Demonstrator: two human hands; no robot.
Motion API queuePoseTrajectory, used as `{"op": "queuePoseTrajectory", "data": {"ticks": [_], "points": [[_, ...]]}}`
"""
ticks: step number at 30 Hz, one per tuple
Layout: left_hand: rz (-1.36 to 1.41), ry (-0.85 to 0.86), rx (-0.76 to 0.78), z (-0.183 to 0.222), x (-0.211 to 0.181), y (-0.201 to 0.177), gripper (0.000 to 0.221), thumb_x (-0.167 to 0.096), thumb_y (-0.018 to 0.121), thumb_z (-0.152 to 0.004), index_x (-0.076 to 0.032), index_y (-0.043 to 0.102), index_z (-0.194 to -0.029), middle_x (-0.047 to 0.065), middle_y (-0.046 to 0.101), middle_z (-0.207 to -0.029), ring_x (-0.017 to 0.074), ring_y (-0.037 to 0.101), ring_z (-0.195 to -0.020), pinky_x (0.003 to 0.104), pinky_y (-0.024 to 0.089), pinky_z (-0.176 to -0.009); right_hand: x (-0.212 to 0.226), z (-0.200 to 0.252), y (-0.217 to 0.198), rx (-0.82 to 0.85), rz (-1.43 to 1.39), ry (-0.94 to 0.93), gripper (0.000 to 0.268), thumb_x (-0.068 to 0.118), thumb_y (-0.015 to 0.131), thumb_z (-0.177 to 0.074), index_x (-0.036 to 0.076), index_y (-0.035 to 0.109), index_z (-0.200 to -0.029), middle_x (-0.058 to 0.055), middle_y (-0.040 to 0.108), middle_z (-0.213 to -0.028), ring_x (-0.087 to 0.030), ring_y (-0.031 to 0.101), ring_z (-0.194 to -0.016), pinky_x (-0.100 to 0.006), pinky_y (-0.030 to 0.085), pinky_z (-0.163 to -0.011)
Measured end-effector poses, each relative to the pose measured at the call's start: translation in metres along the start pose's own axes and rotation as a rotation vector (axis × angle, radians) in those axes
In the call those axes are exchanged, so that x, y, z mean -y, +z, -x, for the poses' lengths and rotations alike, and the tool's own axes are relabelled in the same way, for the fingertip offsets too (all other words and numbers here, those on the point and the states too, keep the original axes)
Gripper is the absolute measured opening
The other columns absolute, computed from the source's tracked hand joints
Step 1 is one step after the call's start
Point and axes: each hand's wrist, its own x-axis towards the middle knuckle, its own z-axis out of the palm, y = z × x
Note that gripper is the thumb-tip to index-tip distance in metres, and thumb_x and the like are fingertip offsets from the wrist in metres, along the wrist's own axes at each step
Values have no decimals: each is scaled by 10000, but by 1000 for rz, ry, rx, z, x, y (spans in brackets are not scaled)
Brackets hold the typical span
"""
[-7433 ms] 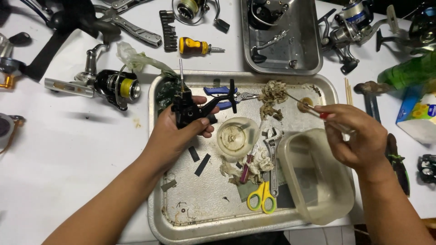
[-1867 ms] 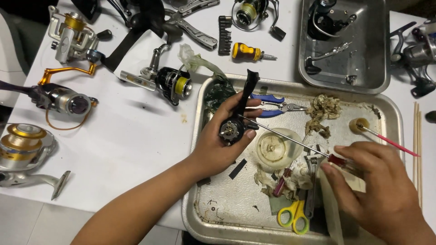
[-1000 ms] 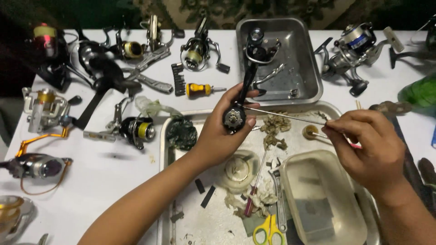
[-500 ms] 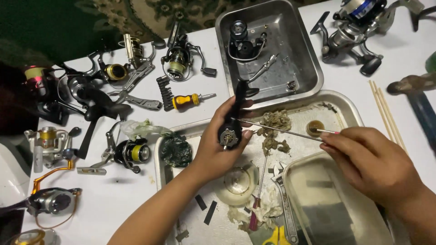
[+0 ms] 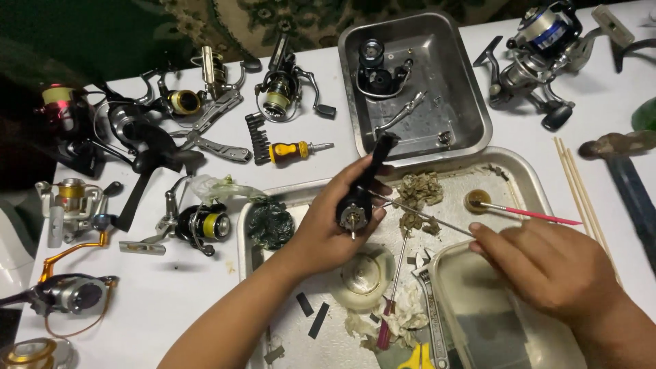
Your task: Assembling and repairing fishing reels by manipulating small internal components and using hand tools like screwdrivers and pliers.
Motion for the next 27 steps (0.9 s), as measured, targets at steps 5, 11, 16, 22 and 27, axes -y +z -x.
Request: {"op": "queuePoseTrajectory", "data": {"ticks": [5,11,16,22,27], "points": [[-6,-23,85,3,-3,-3,622,-280,591,-1028,-115,313,-1559,117,612,-1277,230,664,-1082,431,515,-1028,7,2,-4,234,-664,758,324,203,612,-981,-5,835,-1091,-118,536,-595,-250,505,-497,-389,426,-506],[-4,-41,44,4,-2,5,677,-361,595,-1009,-99,308,-1563,154,549,-1428,323,538,-1351,520,414,-1185,19,-7,-7,190,-489,780,219,190,743,-878,122,786,-1082,-9,785,-965,-136,697,-750,-277,526,-674],[1,-42,-15,6,-3,10,704,-344,617,-990,-40,318,-1550,186,502,-1523,342,496,-1433,504,389,-1218,19,-6,-9,-71,-3,-32,168,29,671,-969,-35,724,-1115,-147,682,-868,-250,657,-676,-379,527,-594],[-26,74,-2,10,0,10,650,-420,545,-1035,-55,348,-1536,149,576,-1424,317,588,-1334,480,509,-1159,26,1,-4,161,-1427,1301,304,152,588,-1001,-44,806,-1081,-105,477,-473,-169,395,-417,-319,256,-410],[65,11,-29,10,3,15,687,-310,621,-1013,-57,304,-1567,142,543,-1454,299,551,-1374,490,461,-1196,30,-2,-5,-58,-309,329,126,66,726,-901,-3,679,-996,-167,675,-969,-250,692,-851,-321,571,-775]]}}
